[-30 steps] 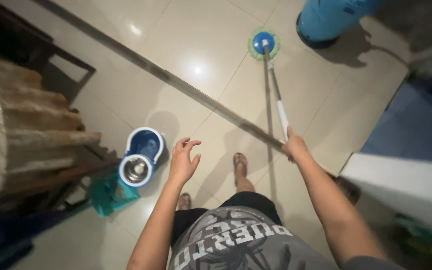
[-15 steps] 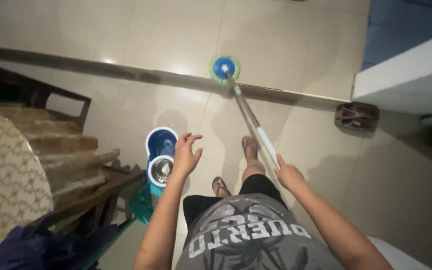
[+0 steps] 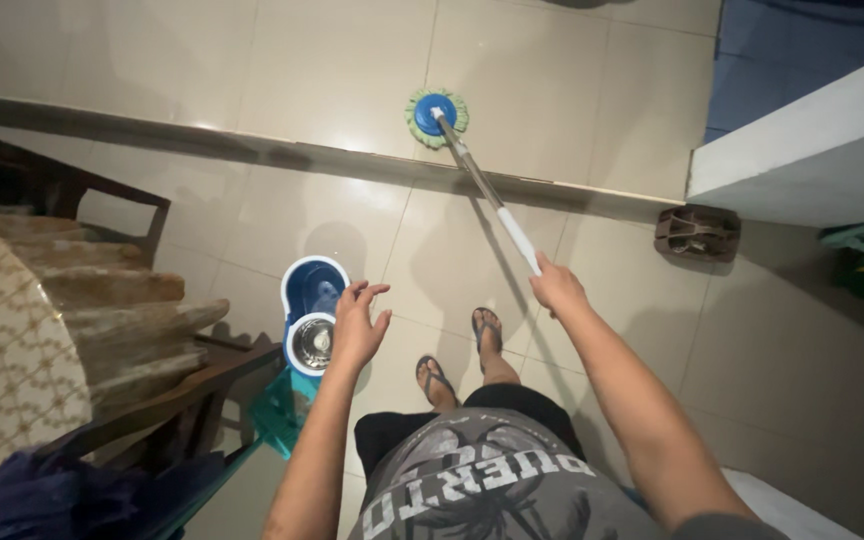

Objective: The person mops the floor in a room using a mop and bucket, then rinses the mop in a bucket near a table.

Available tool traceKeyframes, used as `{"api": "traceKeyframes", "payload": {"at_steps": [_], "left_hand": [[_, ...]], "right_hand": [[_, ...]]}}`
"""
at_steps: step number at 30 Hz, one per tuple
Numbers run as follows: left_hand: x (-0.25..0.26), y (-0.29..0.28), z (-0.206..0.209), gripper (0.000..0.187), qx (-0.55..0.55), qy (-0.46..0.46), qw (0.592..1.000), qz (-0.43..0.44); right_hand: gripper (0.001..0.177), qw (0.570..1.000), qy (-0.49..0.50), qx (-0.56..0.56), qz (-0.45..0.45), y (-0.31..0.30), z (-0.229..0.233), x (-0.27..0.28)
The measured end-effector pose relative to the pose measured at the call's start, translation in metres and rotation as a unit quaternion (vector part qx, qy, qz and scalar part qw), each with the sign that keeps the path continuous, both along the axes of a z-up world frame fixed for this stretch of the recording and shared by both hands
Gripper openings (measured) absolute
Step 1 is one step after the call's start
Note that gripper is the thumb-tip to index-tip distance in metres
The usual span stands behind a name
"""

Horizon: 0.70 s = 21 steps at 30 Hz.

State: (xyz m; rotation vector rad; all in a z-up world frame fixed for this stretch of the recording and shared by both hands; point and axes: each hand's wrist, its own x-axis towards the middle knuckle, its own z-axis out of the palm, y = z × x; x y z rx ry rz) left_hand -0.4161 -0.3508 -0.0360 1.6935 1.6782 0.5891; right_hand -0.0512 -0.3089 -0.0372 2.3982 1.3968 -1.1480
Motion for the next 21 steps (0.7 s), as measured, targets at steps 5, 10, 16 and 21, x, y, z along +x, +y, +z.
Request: {"api": "traceKeyframes", "payload": {"at_steps": [5, 10, 16, 21], "left_hand": [[0.014, 0.003, -0.003, 0.045, -0.003, -0.002, 1.0, -0.012], [0.023, 0.007, -0.005, 0.044, 0.001, -0.01, 1.0, -0.027], [0.047, 0.022, -0.001, 0.044, -0.013, -0.004, 0.999, -0.043], [0.067, 0.038, 0.009, 0.044, 0.005, -0.006, 0.999, -0.04]], "right_hand": [[0.063, 0.997, -0.058, 0.012, 0.05, -0.021, -0.054, 0.047], [0.067, 0.994, -0.083, -0.042, 0.048, -0.127, -0.035, 0.11], [0.067, 0.986, -0.061, -0.146, -0.044, -0.13, 0.002, 0.128], [0.066, 0.995, -0.079, 0.002, 0.056, -0.042, -0.066, 0.153]]}}
